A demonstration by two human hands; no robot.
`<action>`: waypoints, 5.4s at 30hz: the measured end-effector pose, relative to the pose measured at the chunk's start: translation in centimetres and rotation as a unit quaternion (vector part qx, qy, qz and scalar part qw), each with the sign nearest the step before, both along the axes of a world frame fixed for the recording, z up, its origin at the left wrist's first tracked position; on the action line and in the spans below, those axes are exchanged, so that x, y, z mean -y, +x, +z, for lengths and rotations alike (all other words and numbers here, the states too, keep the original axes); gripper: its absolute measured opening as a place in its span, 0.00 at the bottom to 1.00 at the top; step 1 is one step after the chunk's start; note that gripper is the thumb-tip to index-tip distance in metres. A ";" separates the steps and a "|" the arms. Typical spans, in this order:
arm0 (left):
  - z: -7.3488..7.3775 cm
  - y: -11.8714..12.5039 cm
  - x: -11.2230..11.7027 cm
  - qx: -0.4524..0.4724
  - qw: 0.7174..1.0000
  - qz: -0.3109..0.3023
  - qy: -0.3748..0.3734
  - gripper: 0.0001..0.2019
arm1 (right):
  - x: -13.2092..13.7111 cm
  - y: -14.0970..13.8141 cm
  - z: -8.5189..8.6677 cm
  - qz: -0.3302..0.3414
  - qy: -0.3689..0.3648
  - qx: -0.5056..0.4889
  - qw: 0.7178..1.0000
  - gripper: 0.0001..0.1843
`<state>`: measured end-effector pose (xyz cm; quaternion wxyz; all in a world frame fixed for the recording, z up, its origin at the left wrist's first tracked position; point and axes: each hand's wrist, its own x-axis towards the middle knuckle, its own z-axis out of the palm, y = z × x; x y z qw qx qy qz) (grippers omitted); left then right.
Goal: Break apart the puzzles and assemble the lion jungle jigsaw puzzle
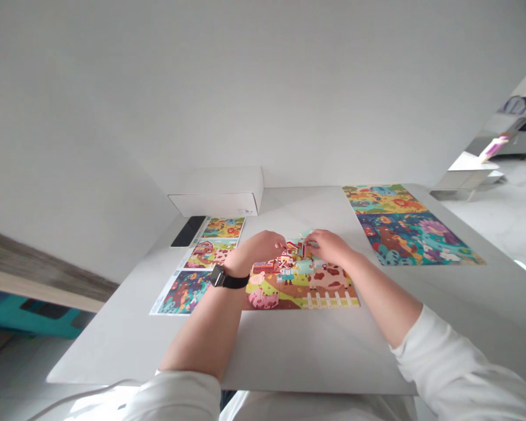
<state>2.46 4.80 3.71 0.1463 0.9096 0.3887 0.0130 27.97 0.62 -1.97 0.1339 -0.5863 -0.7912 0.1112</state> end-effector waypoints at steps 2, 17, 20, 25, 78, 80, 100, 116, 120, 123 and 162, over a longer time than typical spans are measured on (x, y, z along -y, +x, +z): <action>-0.1 -0.2 -0.5 0.042 0.999 0.009 -0.018 0.14 | 0.0 0.2 0.2 -0.009 -0.005 -0.011 1.000 0.11; -0.4 -2.1 1.7 0.044 0.998 0.025 -0.031 0.33 | 1.2 6.9 0.8 -0.086 -0.103 0.055 0.989 0.17; -1.6 -0.2 6.2 0.073 0.995 -0.072 -0.007 0.31 | 1.1 6.9 0.4 -0.099 -0.089 0.044 0.990 0.18; -4.6 3.3 11.6 0.066 0.986 -0.150 -0.008 0.33 | 0.6 6.9 0.4 -0.106 -0.111 0.008 0.988 0.09; -6.7 3.8 7.4 0.261 0.953 0.131 -0.085 0.08 | 3.9 -0.2 -1.8 -0.099 -0.110 -0.467 0.872 0.19; -6.8 3.9 7.3 0.261 0.952 0.136 -0.089 0.08 | 3.7 0.1 -1.9 -0.117 -0.091 -0.437 0.887 0.18; -5.6 5.0 7.5 0.157 0.980 0.025 0.119 0.13 | 8.0 7.2 0.0 -0.074 -0.060 -0.032 0.995 0.27; -6.9 6.6 10.6 0.156 0.968 -0.164 0.110 0.20 | 10.5 6.7 -0.5 -0.049 -0.034 -0.061 0.996 0.32; -7.2 8.0 11.7 0.124 0.970 -0.162 0.132 0.25 | 10.1 7.1 -1.1 -0.123 -0.061 -0.118 0.984 0.25; -7.3 8.2 11.8 0.104 0.970 -0.160 0.151 0.22 | 9.8 7.3 -1.2 -0.150 -0.103 -0.196 0.964 0.21; -6.5 1.9 5.4 0.144 0.977 0.091 0.125 0.10 | 9.2 5.5 -1.9 -0.140 0.001 -0.230 0.963 0.18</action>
